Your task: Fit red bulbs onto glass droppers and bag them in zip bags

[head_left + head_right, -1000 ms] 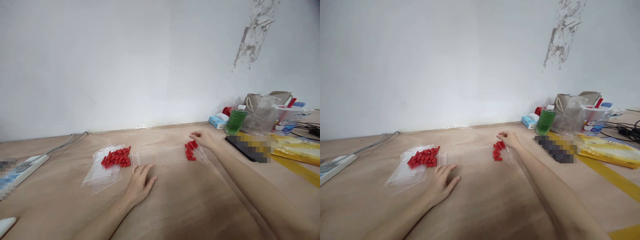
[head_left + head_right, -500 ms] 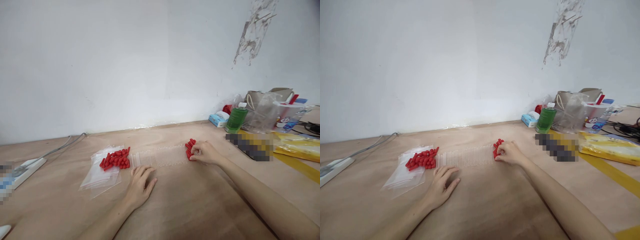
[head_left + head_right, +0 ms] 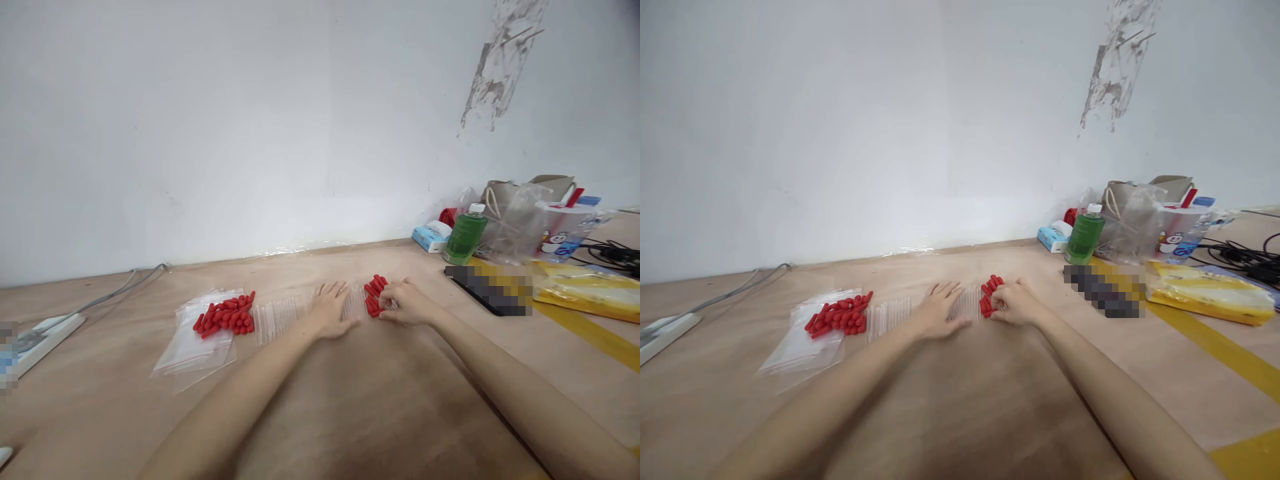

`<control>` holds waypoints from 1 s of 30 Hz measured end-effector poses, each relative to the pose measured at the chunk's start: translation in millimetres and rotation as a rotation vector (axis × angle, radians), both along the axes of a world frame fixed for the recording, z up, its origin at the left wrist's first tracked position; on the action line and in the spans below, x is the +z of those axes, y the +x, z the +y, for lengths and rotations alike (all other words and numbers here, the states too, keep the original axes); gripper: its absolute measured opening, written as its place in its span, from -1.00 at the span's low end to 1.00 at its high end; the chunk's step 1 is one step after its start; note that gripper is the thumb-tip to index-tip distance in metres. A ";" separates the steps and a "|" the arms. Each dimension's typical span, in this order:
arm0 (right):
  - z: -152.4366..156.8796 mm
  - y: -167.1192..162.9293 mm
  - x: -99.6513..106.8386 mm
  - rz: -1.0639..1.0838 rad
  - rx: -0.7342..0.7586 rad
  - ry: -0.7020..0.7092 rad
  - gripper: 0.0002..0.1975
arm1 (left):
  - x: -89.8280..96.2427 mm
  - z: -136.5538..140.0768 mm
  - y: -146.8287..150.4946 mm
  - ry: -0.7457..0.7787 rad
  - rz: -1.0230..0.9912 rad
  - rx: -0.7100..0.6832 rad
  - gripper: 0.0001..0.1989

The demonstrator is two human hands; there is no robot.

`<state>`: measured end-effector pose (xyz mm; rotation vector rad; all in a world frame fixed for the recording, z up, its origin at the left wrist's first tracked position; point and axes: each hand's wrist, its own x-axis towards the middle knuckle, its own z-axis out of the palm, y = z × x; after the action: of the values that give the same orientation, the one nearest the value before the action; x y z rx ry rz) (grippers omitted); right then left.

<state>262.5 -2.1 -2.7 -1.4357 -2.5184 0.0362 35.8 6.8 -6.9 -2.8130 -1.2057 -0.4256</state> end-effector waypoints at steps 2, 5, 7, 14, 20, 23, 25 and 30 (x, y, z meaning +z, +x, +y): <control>-0.2 0.7 1.5 0.024 -0.018 0.004 -0.82 | -2.9 14.9 16.0 -0.101 0.089 -0.056 -0.15; 0.2 2.7 4.1 0.068 -0.007 -0.014 -0.82 | -9.9 30.4 26.6 -0.210 0.179 -0.093 -0.05; 0.6 4.1 5.4 0.087 0.006 -0.029 -0.82 | -13.2 37.2 28.3 -0.253 0.212 -0.121 0.01; 3.4 2.7 0.0 0.075 -0.002 -0.032 -0.81 | -14.9 50.2 31.6 -0.314 0.221 -0.169 0.07; 5.8 0.8 -6.3 0.063 -0.008 -0.030 -0.82 | -18.6 51.7 19.8 -0.270 0.187 -0.144 0.00; 6.0 0.3 -7.6 0.064 -0.005 -0.030 -0.82 | -20.5 49.4 10.5 -0.239 0.158 -0.121 -0.04; 6.0 -0.1 -7.9 0.068 -0.004 -0.034 -0.82 | -21.3 47.0 5.8 -0.214 0.142 -0.105 -0.07; 5.4 0.3 -6.8 0.078 0.001 -0.056 -0.82 | -19.1 39.7 2.1 -0.174 0.087 -0.082 -0.11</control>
<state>262.8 3.2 -9.5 -1.4251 -2.4742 0.1610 37.9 46.5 -26.0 -2.9995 -1.1675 -0.2082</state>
